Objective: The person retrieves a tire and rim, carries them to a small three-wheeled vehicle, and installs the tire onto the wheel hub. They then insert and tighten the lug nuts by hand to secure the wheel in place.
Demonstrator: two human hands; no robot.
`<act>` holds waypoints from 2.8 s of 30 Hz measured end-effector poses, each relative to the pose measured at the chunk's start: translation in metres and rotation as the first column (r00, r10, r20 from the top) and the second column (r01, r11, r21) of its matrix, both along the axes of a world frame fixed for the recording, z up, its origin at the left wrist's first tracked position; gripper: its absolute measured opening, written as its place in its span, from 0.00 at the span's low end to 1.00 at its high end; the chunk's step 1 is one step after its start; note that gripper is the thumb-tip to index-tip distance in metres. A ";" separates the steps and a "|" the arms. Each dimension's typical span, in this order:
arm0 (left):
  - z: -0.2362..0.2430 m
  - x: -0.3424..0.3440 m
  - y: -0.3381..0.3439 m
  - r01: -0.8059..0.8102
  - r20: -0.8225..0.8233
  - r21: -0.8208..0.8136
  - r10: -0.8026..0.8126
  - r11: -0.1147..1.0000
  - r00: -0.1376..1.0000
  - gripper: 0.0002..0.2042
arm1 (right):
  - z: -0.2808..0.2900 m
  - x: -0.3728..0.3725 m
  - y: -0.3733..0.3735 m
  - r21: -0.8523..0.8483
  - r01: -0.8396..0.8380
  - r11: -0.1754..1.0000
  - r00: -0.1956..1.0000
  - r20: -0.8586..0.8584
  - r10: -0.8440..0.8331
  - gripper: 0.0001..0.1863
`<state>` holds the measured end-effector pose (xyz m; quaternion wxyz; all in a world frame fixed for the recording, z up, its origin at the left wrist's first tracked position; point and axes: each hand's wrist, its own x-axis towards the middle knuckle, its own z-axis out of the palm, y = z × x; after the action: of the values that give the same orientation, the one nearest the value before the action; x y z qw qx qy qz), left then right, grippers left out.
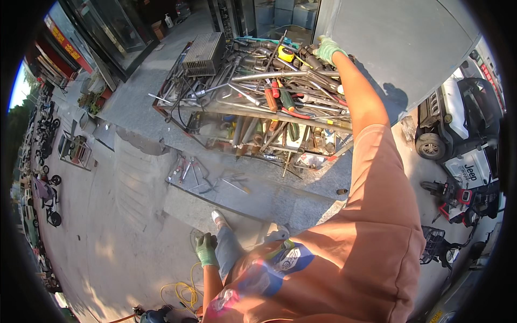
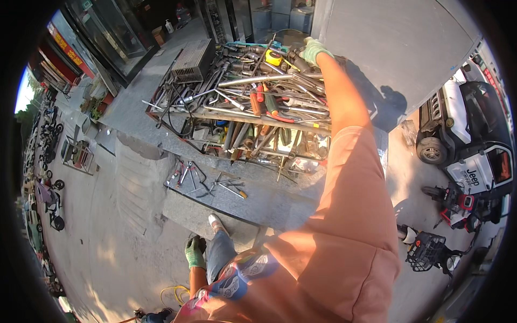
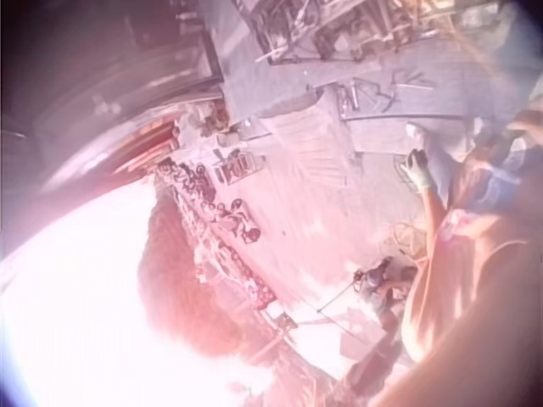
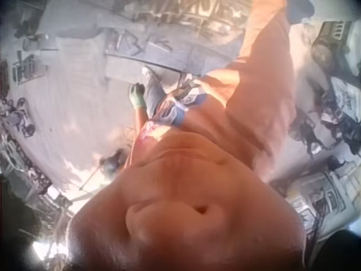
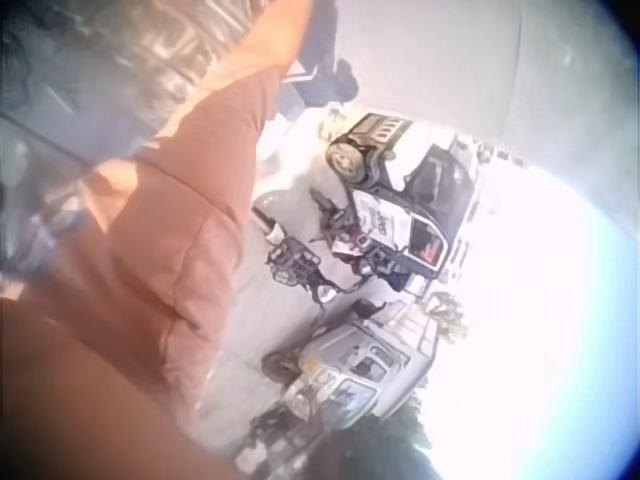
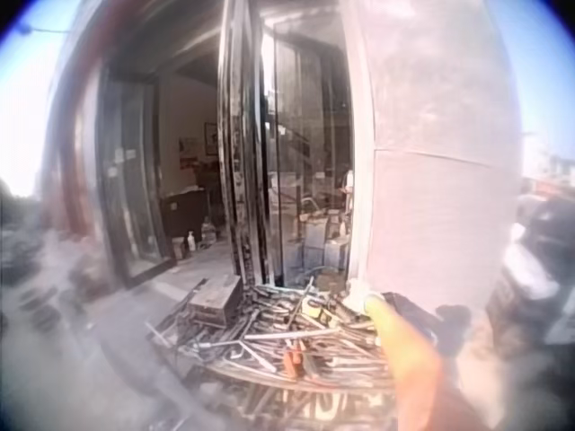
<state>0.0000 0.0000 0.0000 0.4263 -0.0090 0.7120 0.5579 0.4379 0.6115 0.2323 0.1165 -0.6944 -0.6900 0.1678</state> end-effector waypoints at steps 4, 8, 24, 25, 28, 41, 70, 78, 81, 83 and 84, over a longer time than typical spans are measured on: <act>-0.002 -0.017 0.003 -0.031 0.006 -0.012 0.031 0.999 0.999 0.08 | -0.022 0.011 0.005 0.081 -0.121 0.989 0.993 0.014 0.120 0.30; -0.005 -0.011 0.003 -0.007 0.047 -0.003 0.007 1.000 0.999 0.09 | -0.046 0.034 0.014 0.062 -0.165 0.984 0.985 -0.045 0.168 0.24; 0.001 0.033 0.042 0.208 0.113 0.005 -0.207 0.978 0.972 0.10 | 0.004 0.038 -0.088 0.036 -0.414 0.909 0.828 0.431 0.360 0.18; 0.009 0.037 0.044 0.216 0.123 -0.003 -0.214 0.976 0.969 0.09 | 0.012 0.033 -0.090 0.032 -0.458 0.888 0.761 0.531 0.373 0.17; 0.014 0.038 0.038 0.225 0.094 -0.007 -0.224 0.974 0.970 0.09 | 0.037 0.011 -0.114 0.215 -0.396 0.893 0.785 0.584 0.207 0.15; 0.010 0.039 0.025 0.177 0.143 -0.042 -0.169 0.983 0.975 0.09 | -0.032 0.002 -0.170 0.145 -0.118 0.982 0.879 0.476 0.035 0.11; -0.012 0.038 0.012 0.174 0.110 0.013 -0.174 0.985 0.979 0.09 | -0.025 0.009 -0.312 -0.010 -0.028 1.000 0.777 -0.629 0.015 0.14; -0.008 0.052 0.021 0.146 0.198 -0.015 -0.141 0.989 0.970 0.09 | -0.046 -0.013 -0.474 -0.591 -0.215 0.778 0.679 -0.662 -0.316 0.09; -0.022 0.054 0.022 0.154 0.219 0.026 -0.156 0.988 0.963 0.08 | -0.052 -0.024 -0.491 -0.737 -0.267 0.622 0.807 -0.523 -0.274 0.15; -0.027 0.053 0.021 0.175 0.233 0.024 -0.176 0.984 0.956 0.08 | -0.065 -0.028 -0.490 -0.775 -0.284 0.564 0.866 -0.460 -0.196 0.18; -0.027 0.053 0.020 0.165 0.247 0.019 -0.165 0.986 0.955 0.08 | -0.080 -0.027 -0.488 -0.753 -0.262 0.604 0.850 -0.476 -0.226 0.19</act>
<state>0.0527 0.0203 -0.0265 0.5569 -0.0197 0.6521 0.5141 0.4109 0.1235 0.1522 -0.0225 -0.5906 -0.4889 0.6416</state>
